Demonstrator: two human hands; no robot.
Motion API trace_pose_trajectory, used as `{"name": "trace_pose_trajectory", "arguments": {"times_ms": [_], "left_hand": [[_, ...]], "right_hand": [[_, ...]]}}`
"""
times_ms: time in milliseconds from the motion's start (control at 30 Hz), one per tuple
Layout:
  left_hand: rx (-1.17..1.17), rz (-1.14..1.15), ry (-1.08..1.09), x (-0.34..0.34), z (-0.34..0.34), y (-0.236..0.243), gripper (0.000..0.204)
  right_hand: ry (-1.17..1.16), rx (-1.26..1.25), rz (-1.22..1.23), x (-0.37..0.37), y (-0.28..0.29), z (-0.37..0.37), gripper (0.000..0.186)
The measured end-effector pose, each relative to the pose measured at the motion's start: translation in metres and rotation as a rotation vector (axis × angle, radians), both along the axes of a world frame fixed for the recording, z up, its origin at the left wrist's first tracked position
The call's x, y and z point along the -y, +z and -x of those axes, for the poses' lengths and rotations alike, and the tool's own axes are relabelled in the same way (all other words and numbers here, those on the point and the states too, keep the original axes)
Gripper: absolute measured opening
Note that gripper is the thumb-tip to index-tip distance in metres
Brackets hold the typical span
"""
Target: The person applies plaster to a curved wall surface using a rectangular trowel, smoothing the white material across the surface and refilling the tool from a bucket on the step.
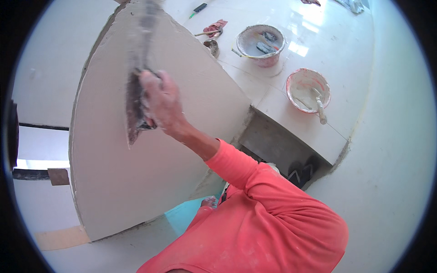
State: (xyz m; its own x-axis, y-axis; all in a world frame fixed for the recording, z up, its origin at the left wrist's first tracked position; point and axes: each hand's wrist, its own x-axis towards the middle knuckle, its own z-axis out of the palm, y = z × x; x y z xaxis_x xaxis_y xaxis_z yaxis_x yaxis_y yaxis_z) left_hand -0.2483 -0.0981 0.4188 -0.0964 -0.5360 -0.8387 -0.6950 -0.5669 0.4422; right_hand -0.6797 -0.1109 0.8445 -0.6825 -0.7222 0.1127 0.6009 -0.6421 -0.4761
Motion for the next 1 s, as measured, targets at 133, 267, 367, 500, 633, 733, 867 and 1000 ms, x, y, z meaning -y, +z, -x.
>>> {"name": "trace_pose_trajectory", "arguments": {"times_ms": [133, 267, 367, 500, 633, 733, 867, 1000], "left_hand": [[-0.036, 0.049, -0.066, 0.018, -0.024, -0.006, 0.028], [0.009, 0.17, -0.118, 0.027, 0.026, 0.019, 0.032], [-0.02, 0.212, -0.102, 0.025, 0.053, 0.031, 0.036], [-0.009, 0.152, -0.168, 0.005, 0.041, 0.027, 0.039], [0.032, 0.076, -0.097, -0.012, 0.029, 0.02, 0.038], [0.072, 0.017, -0.095, -0.01, 0.003, 0.003, 0.035], [0.088, -0.012, -0.154, -0.011, -0.01, -0.003, 0.035], [0.051, 0.062, -0.124, -0.003, 0.023, 0.016, 0.038]], "right_hand": [[-0.107, -0.516, -0.18, -0.007, 0.017, -0.002, 0.037], [-0.166, -0.232, -0.124, -0.012, -0.056, -0.033, 0.034], [-0.092, 0.531, -0.04, -0.017, -0.108, -0.03, 0.033], [-0.166, 0.435, -0.198, -0.008, -0.115, -0.021, 0.032], [-0.197, 0.054, -0.26, 0.0, -0.066, 0.0, 0.032], [-0.281, -0.239, -0.314, 0.007, -0.036, -0.003, 0.036], [-0.406, -0.83, -0.461, -0.013, -0.035, -0.021, 0.039], [0.017, 0.186, -0.159, -0.024, -0.068, -0.036, 0.035]]}}
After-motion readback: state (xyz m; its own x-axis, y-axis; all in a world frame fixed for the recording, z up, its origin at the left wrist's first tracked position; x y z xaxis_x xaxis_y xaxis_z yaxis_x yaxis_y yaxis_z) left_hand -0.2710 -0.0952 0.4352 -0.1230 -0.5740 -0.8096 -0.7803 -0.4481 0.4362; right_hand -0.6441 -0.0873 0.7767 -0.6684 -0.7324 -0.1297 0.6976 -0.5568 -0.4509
